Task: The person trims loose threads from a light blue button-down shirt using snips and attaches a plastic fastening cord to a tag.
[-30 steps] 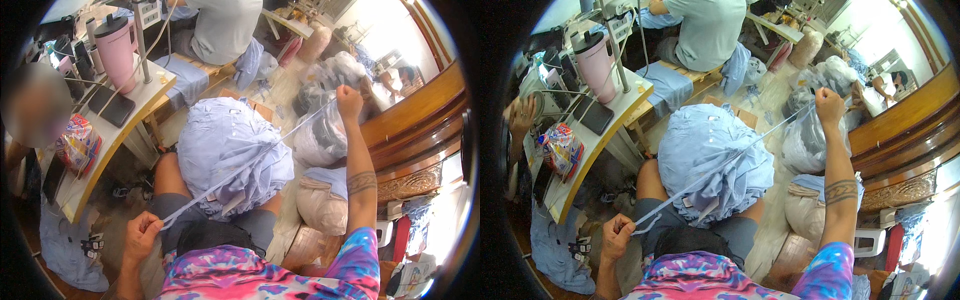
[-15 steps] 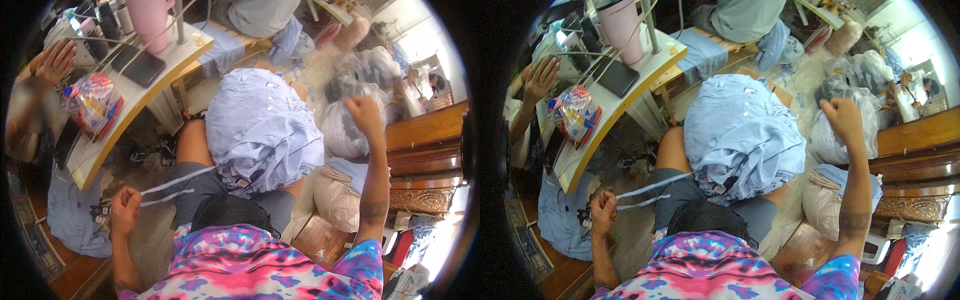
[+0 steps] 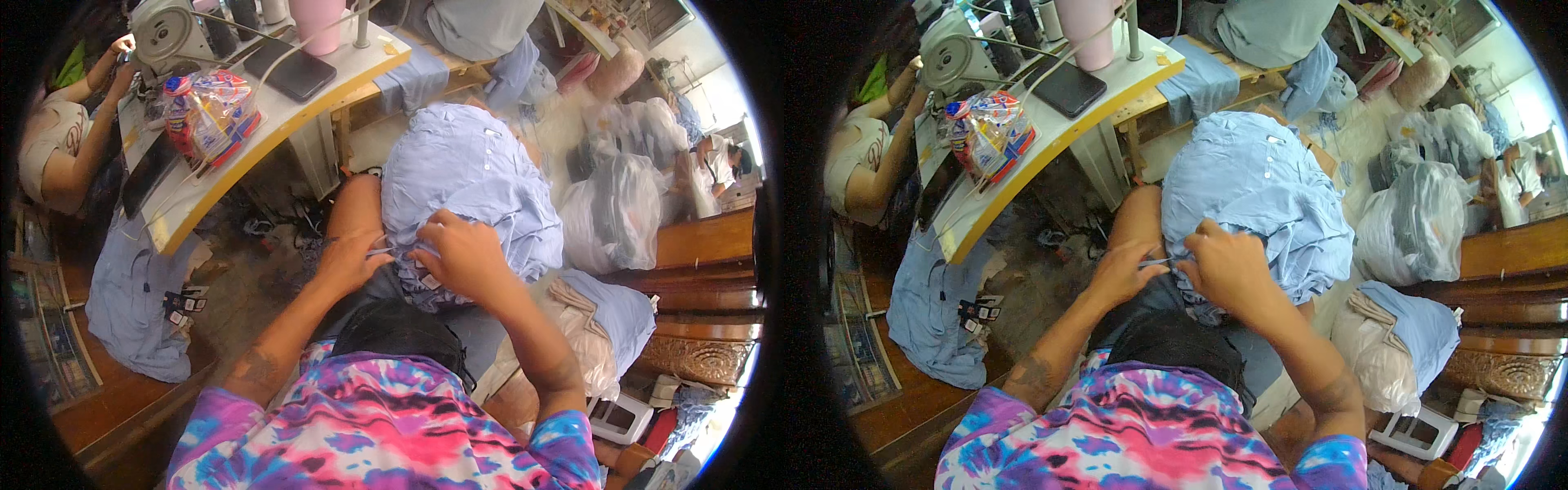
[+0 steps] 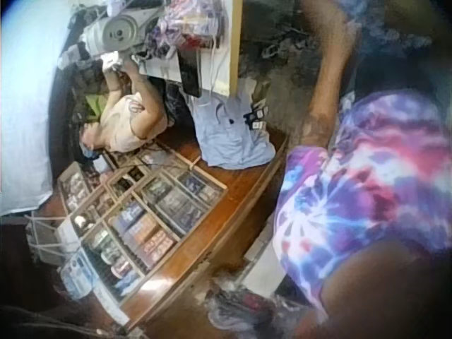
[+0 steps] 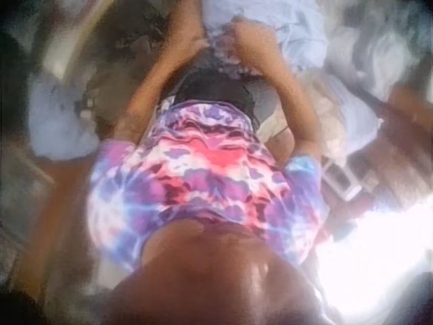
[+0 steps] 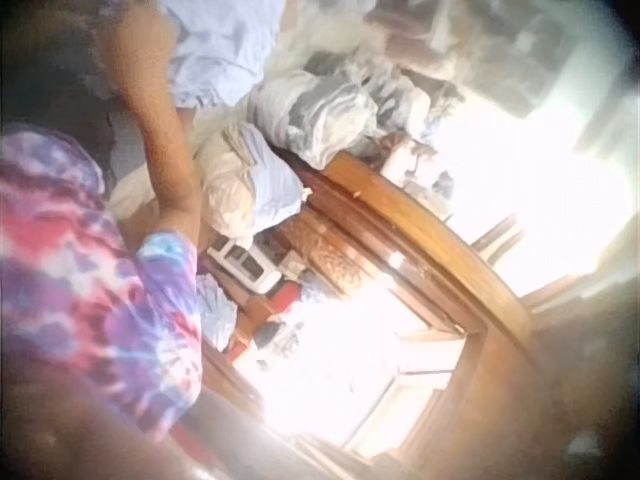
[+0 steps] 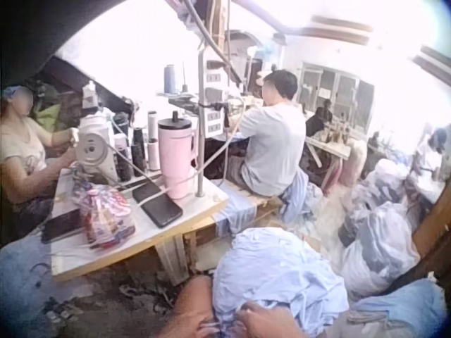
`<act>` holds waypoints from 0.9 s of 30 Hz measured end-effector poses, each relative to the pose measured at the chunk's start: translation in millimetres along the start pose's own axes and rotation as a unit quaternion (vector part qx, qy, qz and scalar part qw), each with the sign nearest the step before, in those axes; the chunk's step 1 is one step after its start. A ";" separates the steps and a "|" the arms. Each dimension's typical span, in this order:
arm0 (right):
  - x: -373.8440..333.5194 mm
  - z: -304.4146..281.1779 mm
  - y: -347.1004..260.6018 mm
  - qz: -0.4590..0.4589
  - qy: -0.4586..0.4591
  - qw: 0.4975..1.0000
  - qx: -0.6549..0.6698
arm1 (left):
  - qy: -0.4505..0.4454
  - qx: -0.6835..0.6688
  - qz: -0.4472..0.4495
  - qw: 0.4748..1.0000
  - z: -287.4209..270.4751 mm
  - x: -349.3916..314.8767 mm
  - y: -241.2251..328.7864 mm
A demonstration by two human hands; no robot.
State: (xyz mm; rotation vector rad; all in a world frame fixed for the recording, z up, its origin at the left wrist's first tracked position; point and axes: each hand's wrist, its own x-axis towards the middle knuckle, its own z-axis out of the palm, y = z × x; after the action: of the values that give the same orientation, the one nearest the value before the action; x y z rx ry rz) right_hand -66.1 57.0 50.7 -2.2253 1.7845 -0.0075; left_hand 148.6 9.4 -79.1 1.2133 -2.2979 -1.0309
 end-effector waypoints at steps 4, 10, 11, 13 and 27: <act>54.2 41.2 16.3 -0.055 -0.001 0.998 -0.015 | 0.055 -0.038 0.023 0.998 6.6 8.9 -6.7; 81.6 83.3 37.2 -0.044 -0.125 0.991 -0.004 | 0.078 -0.053 -0.055 0.994 1.9 0.2 -9.6; 82.5 80.6 38.5 -0.052 -0.127 0.991 0.005 | 0.074 -0.058 -0.053 0.994 3.0 -2.8 -13.1; 81.3 78.0 43.7 -0.062 -0.107 0.992 0.010 | 0.063 -0.073 -0.045 0.994 4.3 -6.6 -12.5; 51.4 22.4 19.8 0.045 0.135 0.894 0.426 | 0.061 -0.323 -0.033 0.944 -24.2 12.9 52.3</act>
State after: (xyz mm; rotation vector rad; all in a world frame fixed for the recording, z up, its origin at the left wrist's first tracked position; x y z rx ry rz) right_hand -68.9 9.0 15.7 -1.5374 1.5532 -0.9319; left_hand 125.7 7.6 -24.7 1.0328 -1.6207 -1.5221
